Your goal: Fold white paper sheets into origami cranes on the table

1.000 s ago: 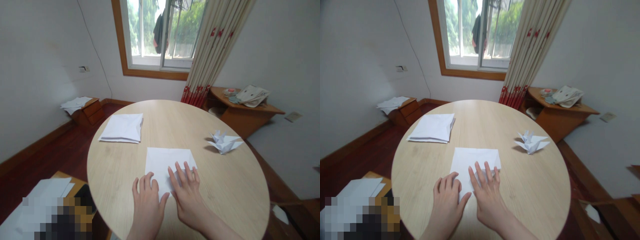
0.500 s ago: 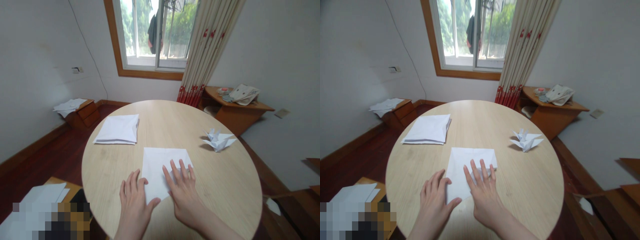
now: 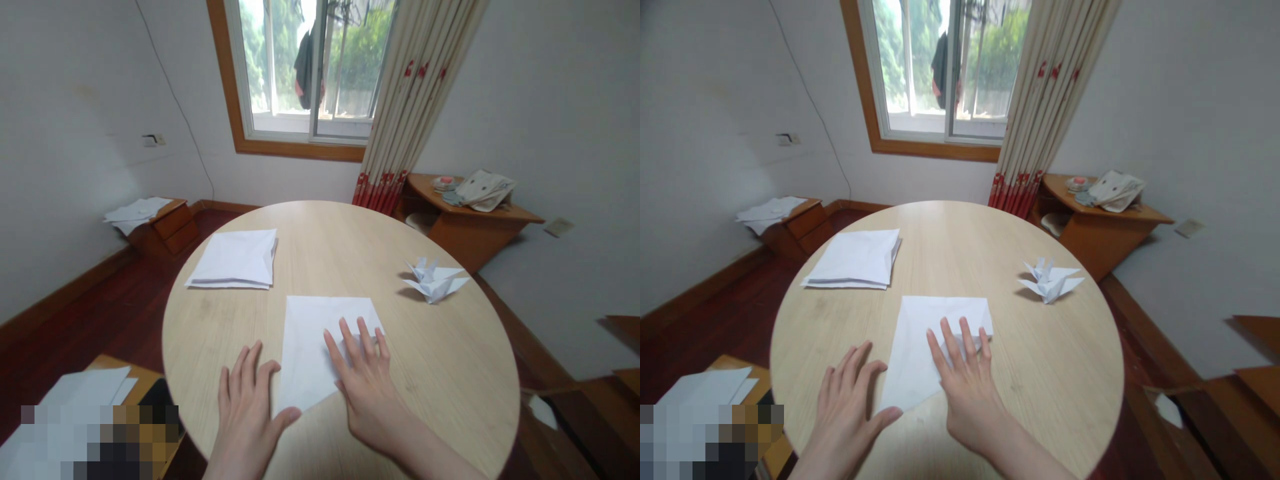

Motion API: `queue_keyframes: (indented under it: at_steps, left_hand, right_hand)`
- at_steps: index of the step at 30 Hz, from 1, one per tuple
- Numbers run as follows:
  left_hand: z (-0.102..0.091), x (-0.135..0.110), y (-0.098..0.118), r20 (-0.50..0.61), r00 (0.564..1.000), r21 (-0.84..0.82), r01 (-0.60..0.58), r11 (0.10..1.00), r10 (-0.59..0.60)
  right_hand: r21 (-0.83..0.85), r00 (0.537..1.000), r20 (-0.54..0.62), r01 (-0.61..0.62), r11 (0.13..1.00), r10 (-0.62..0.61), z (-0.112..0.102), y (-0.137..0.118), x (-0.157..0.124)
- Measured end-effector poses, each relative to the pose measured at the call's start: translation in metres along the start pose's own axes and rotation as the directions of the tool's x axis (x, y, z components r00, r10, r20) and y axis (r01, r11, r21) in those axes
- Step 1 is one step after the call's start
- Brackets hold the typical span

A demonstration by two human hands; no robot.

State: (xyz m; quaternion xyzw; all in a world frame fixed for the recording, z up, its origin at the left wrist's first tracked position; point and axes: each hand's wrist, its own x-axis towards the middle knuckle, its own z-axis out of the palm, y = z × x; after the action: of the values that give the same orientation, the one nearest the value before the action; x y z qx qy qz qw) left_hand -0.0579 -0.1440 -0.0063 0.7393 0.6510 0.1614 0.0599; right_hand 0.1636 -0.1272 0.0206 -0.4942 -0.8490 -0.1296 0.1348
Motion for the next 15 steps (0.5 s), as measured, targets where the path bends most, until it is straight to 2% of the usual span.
queue_keyframes:
  at_steps: [7, 15]
  left_hand:
    - [-0.001, -0.0045, -0.0102, 0.029, 1.0, 0.019, 0.009, 1.0, -0.01]
    - [-0.0016, 0.0004, -0.0056, 0.071, 0.997, 0.046, 0.034, 0.998, -0.037]
  right_hand:
    - [-0.002, 1.0, 0.016, -0.008, 1.0, 0.008, 0.0007, 0.0014, -0.0013]
    - [-0.005, 1.0, -0.006, 0.002, 1.0, -0.002, -0.0007, 0.0002, -0.0011]
